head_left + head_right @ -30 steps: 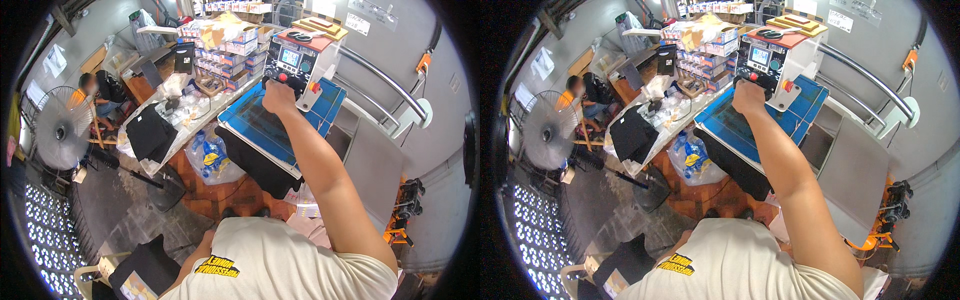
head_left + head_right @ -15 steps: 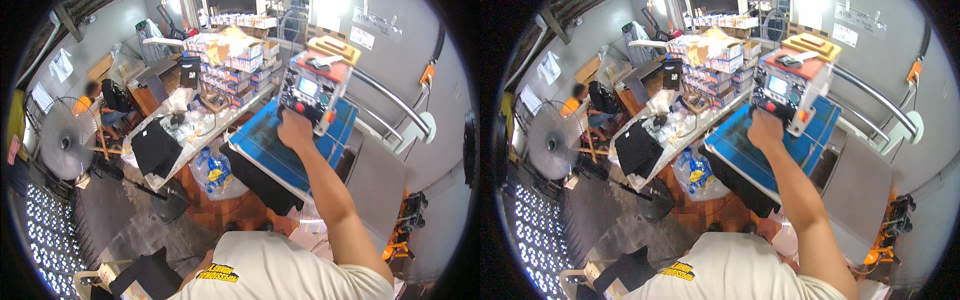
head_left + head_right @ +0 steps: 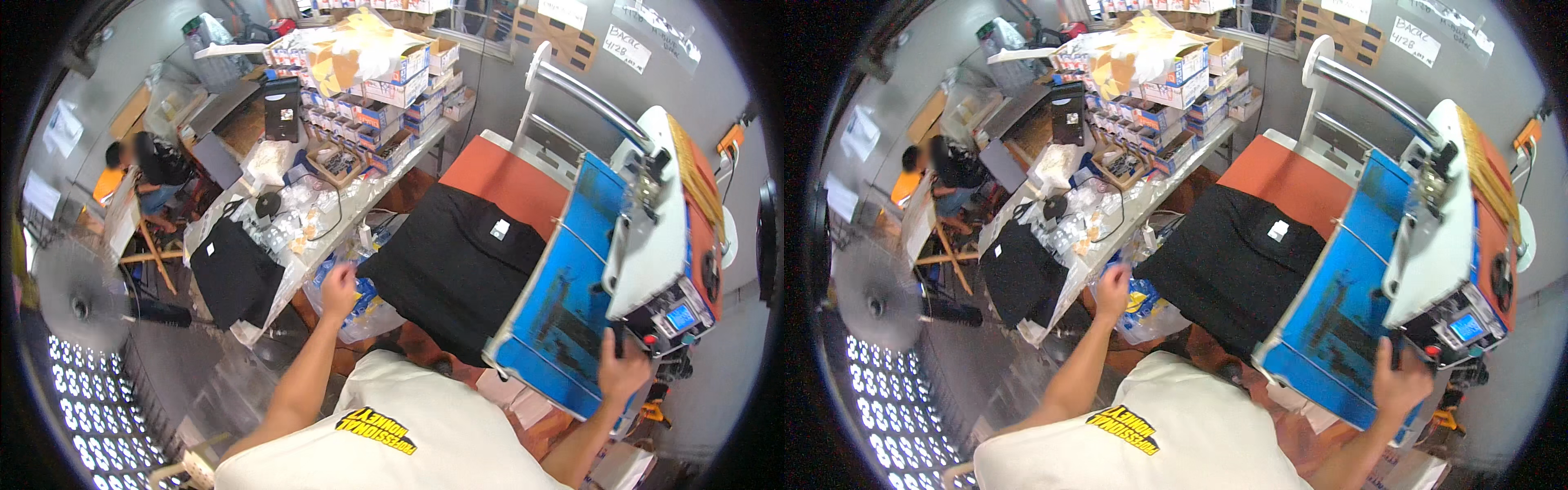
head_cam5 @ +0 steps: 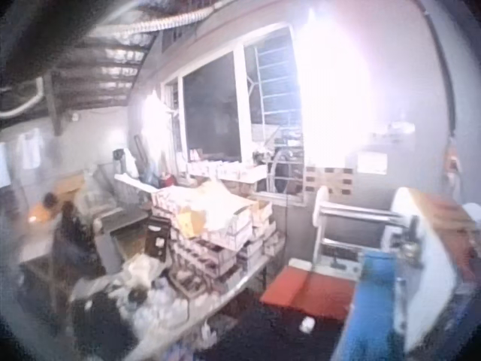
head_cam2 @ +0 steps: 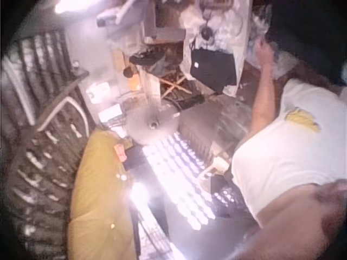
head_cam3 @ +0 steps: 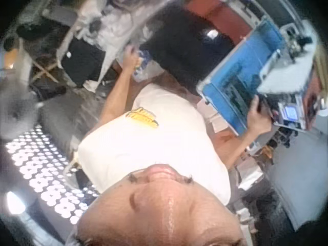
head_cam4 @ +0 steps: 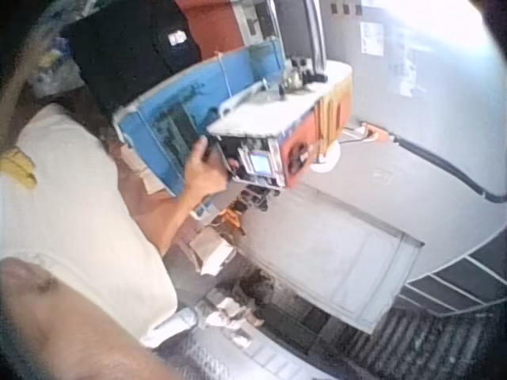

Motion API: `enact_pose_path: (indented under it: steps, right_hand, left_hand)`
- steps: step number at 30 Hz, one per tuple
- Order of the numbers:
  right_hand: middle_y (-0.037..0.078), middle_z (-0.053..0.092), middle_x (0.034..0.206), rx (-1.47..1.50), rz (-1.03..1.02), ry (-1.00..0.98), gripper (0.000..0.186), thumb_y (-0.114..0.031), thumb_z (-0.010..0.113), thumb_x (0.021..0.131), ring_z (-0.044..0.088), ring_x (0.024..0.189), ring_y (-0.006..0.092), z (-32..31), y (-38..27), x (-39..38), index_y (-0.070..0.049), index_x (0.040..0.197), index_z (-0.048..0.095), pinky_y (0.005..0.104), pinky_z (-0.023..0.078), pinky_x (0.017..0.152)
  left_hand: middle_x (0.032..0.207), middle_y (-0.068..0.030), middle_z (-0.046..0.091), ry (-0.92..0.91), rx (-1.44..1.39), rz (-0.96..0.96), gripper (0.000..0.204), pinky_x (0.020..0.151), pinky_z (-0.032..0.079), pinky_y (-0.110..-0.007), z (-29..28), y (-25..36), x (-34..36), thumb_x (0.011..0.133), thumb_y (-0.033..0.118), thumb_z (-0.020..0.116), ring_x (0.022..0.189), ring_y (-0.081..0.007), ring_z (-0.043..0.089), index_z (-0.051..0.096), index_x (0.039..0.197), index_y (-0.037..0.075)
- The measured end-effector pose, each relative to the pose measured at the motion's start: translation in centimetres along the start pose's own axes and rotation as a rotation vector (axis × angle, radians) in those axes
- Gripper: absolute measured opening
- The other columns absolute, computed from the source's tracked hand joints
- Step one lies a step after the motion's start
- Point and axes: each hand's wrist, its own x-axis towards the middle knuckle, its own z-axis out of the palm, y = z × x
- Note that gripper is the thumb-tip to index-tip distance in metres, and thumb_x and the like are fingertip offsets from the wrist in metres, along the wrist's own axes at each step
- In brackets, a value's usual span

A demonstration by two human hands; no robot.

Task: The person places black t-shirts on a heat press, aligns a transfer sheet with a graphic design, and operates the press to apply the design. They repeat this process for multiple shirts, removing finished shirts and preparing new ones.

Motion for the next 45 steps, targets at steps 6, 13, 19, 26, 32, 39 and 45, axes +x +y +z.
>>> enact_pose_path:
  steps: [6, 13, 19, 26, 32, 39, 45]
  right_hand:
    - [0.024, 0.072, 0.111, -0.035, 0.537, -0.142, 0.056, -0.050, 0.060, 0.099, 0.062, 0.108, 0.0431, 2.3, 6.6, -1.2, 0.003, 0.104, 0.076, 0.0490, 0.045, 0.100]
    - [0.021, 0.074, 0.106, -0.132, 0.595, 0.220, 0.064, -0.055, 0.053, 0.101, 0.063, 0.108, 0.0424, 5.6, 11.9, -2.5, 0.004, 0.101, 0.076, 0.0480, 0.044, 0.101]
    - [0.018, 0.075, 0.103, -0.394, 0.605, 0.192, 0.053, -0.050, 0.059, 0.098, 0.062, 0.109, 0.0420, 6.7, 15.6, -4.7, -0.001, 0.093, 0.078, 0.0536, 0.039, 0.104]
    - [0.011, 0.073, 0.086, -0.328, 0.445, 0.392, 0.039, -0.043, 0.072, 0.086, 0.063, 0.092, 0.0355, 6.2, 13.8, -2.0, -0.006, 0.078, 0.074, 0.0485, 0.042, 0.094]
    - [0.007, 0.068, 0.072, -0.247, 0.416, 0.488, 0.042, -0.043, 0.077, 0.082, 0.060, 0.082, 0.0308, 5.6, 14.7, -2.0, -0.005, 0.065, 0.070, 0.0439, 0.040, 0.089]
    - [0.015, 0.070, 0.100, -0.070, 0.557, 0.434, 0.035, -0.034, 0.080, 0.086, 0.062, 0.096, 0.0359, 4.2, 12.7, -2.1, -0.002, 0.093, 0.071, 0.0478, 0.045, 0.090]
    - [0.017, 0.069, 0.100, 0.486, 0.475, 0.299, 0.011, -0.009, 0.072, 0.089, 0.065, 0.097, 0.0356, 12.9, -5.3, 4.0, -0.003, 0.097, 0.067, 0.0433, 0.050, 0.089]
  left_hand:
    - [0.110, -0.0109, 0.066, -0.440, 0.150, 0.821, 0.021, 0.095, 0.046, -0.049, 15.4, 8.3, 15.7, 0.086, 0.010, 0.063, 0.110, -0.0348, 0.060, 0.069, 0.106, 0.007]
    - [0.119, -0.0122, 0.069, -0.526, 0.179, 0.900, 0.023, 0.102, 0.043, -0.050, 24.7, 9.0, 19.0, 0.100, 0.016, 0.055, 0.117, -0.0336, 0.060, 0.067, 0.117, 0.006]
    - [0.117, -0.0221, 0.066, -1.019, 0.245, 0.619, 0.028, 0.091, 0.053, -0.050, 27.2, 13.6, 17.6, 0.095, 0.026, 0.067, 0.107, -0.0411, 0.065, 0.064, 0.113, 0.005]
    - [0.086, -0.0048, 0.071, -1.210, -0.212, 0.190, 0.011, 0.066, 0.055, -0.030, 28.3, 22.7, 21.0, 0.095, 0.008, 0.067, 0.075, -0.0125, 0.067, 0.072, 0.097, -0.002]
    - [0.100, -0.0072, 0.073, -1.494, -0.360, 0.313, 0.020, 0.070, 0.061, -0.029, 30.4, 36.4, 6.1, 0.101, 0.011, 0.065, 0.084, -0.0131, 0.071, 0.074, 0.113, -0.002]
    - [0.110, -0.0164, 0.073, -1.468, -0.831, 0.447, 0.017, 0.090, 0.057, -0.033, 25.0, 33.0, 6.7, 0.102, 0.004, 0.060, 0.105, -0.0247, 0.072, 0.070, 0.110, -0.008]
    - [0.111, -0.0198, 0.073, -0.428, 0.071, 0.557, 0.023, 0.093, 0.053, -0.039, 22.1, 7.8, 26.1, 0.098, 0.011, 0.060, 0.104, -0.0317, 0.071, 0.072, 0.110, -0.005]
